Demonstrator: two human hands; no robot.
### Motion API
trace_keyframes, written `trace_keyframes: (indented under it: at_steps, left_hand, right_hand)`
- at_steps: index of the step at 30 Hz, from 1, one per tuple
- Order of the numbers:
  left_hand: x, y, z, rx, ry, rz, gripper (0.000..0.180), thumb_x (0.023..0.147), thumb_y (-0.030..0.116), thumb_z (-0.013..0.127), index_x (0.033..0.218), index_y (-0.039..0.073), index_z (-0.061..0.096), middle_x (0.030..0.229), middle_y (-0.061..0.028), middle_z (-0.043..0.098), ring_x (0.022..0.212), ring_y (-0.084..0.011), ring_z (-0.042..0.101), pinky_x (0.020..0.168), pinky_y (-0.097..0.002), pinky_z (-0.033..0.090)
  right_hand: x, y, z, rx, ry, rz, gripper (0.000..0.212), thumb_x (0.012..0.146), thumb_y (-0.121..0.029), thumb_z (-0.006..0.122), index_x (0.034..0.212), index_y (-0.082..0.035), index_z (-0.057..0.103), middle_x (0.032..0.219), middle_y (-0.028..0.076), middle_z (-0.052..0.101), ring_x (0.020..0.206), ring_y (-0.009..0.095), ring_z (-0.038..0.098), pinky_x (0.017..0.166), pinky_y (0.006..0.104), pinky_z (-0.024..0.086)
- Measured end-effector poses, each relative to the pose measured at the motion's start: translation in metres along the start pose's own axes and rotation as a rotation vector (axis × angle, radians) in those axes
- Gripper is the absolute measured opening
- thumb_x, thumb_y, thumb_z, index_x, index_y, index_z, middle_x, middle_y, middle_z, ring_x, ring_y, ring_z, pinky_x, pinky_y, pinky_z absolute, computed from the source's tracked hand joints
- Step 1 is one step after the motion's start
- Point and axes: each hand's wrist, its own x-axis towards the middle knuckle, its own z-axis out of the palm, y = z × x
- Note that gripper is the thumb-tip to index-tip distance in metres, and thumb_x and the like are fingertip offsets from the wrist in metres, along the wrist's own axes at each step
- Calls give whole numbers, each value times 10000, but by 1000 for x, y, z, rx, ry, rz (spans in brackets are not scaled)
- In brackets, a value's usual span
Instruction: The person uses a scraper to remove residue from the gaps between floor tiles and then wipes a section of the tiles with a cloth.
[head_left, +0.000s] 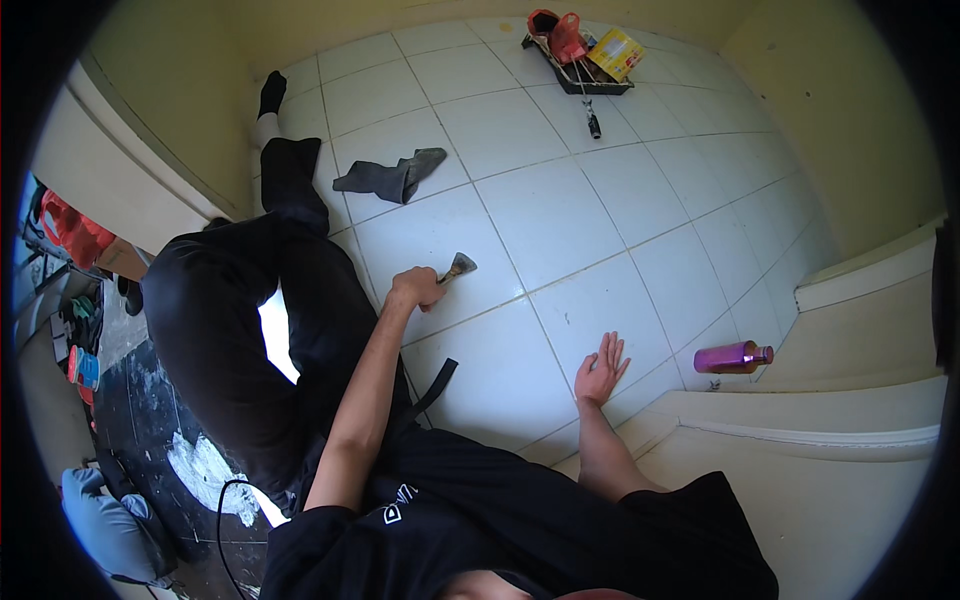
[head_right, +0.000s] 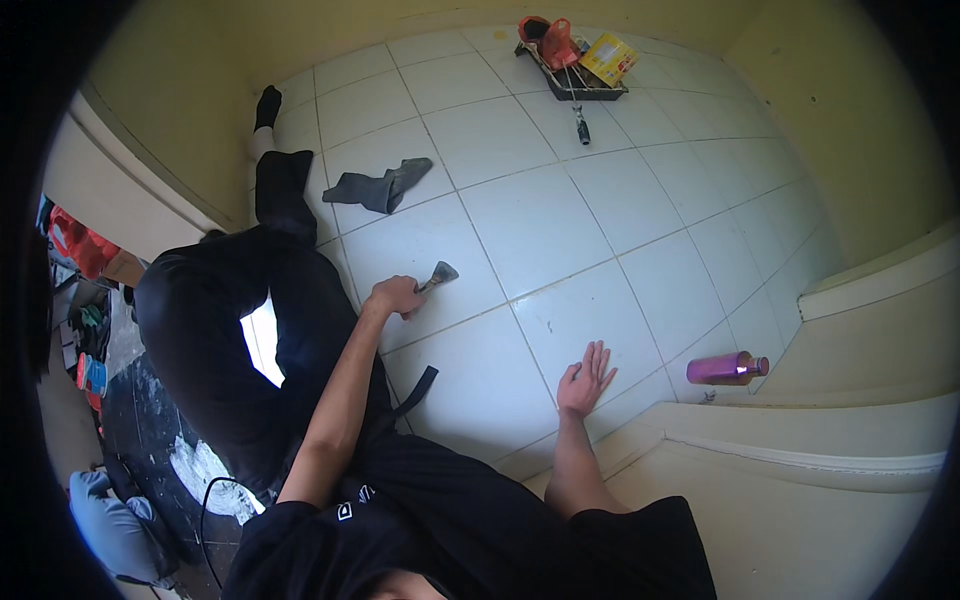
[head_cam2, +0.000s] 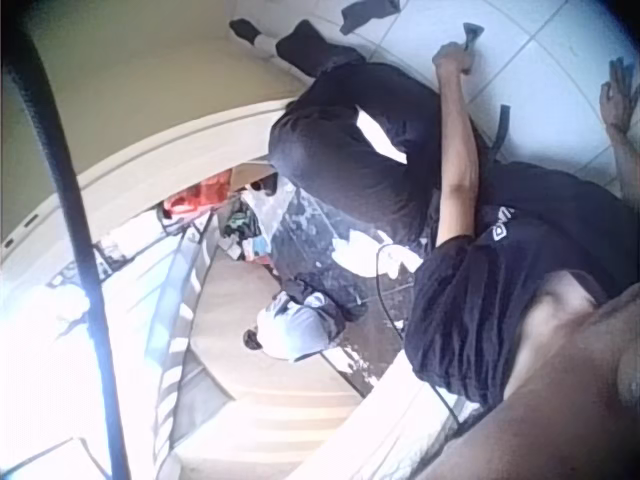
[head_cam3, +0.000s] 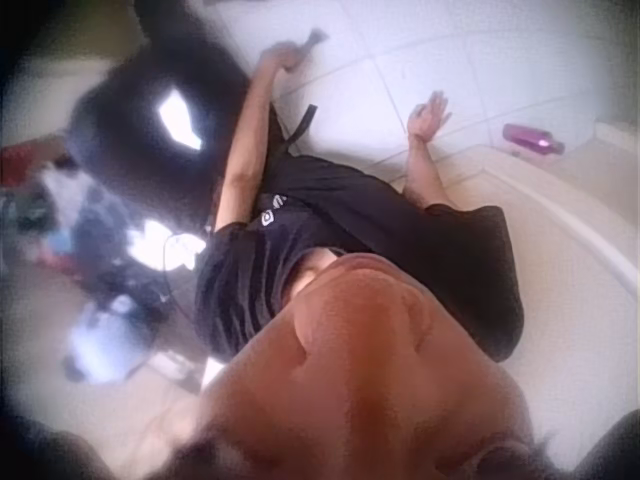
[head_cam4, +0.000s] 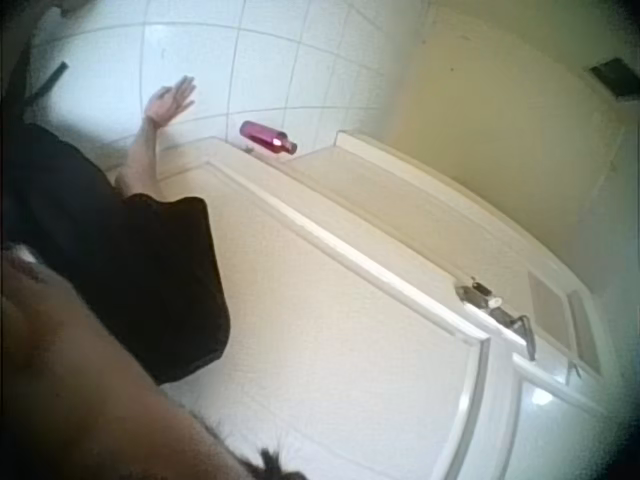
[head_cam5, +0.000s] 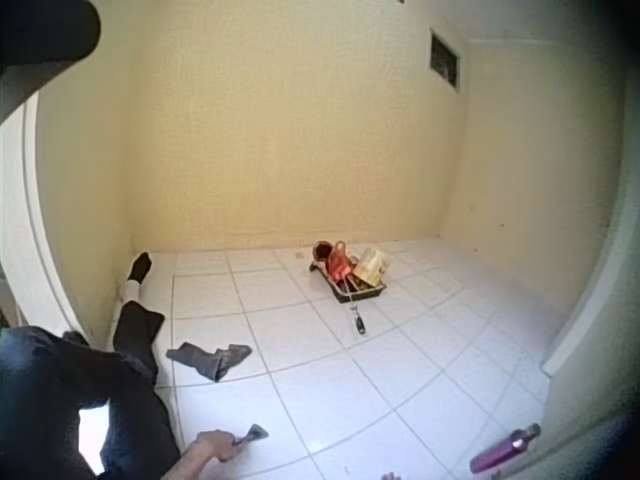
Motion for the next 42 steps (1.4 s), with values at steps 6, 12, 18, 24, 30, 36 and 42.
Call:
trace_keyframes:
  at_steps: [6, 12, 18, 24, 30, 36, 42]
  left_hand:
    - [6, -6, 8, 45, -26, 10, 278, 845, 314, 613, 750, 98, 759, 770, -35, 775, 782, -208, 765, 768, -382, 592]
    - [7, -6, 6, -32, -50, -1, 285, 866, 328, 617, 821, 83, 755, 786, -51, 779, 789, -214, 769, 772, -379, 593]
    - [7, -6, 6, -3, -59, 4, 297, 876, 340, 616, 823, 85, 757, 776, -49, 779, 786, -215, 770, 773, -383, 595]
    - [5, -5, 3, 9, -34, 9, 305, 874, 347, 614, 826, 82, 756, 772, -53, 777, 791, -219, 770, 781, -394, 594]
    - [7, -7, 5, -42, -32, 9, 300, 872, 351, 615, 857, 84, 750, 777, -53, 777, 795, -227, 769, 792, -396, 588]
    - [11, -11, 12, -27, 14, 23, 315, 868, 355, 615, 930, 73, 740, 790, -62, 772, 798, -241, 764, 786, -408, 580]
    - [10, -6, 6, -29, -60, 18, 323, 874, 355, 616, 944, 59, 724, 812, -78, 770, 818, -253, 761, 778, -411, 577]
  right_hand:
    - [0, 0, 1, -3, 9, -7, 582, 970, -145, 480, 1550, -95, 476, 1680, 47, 369, 1574, 256, 285, 1296, 544, 118]
    - [0, 0, 0, 5, 5, -9, 586, 969, -144, 483, 1552, -94, 471, 1680, 48, 369, 1574, 259, 285, 1295, 548, 117]
    - [0, 0, 0, 2, 5, -4, 589, 966, -144, 485, 1553, -95, 469, 1679, 49, 372, 1574, 260, 284, 1294, 548, 116]
    - [0, 0, 0, 0, 7, -7, 585, 968, -141, 486, 1551, -92, 472, 1676, 56, 376, 1573, 260, 287, 1294, 550, 122]
    - [0, 1, 1, -3, 12, -11, 580, 971, -143, 488, 1548, -89, 474, 1673, 58, 380, 1573, 258, 288, 1293, 551, 126]
    - [0, 2, 2, 0, 17, -17, 580, 969, -143, 490, 1546, -89, 479, 1674, 57, 379, 1573, 256, 287, 1293, 551, 128]
    - [0, 2, 2, -7, 21, -16, 575, 969, -141, 487, 1542, -89, 485, 1672, 54, 382, 1572, 255, 290, 1293, 550, 129]
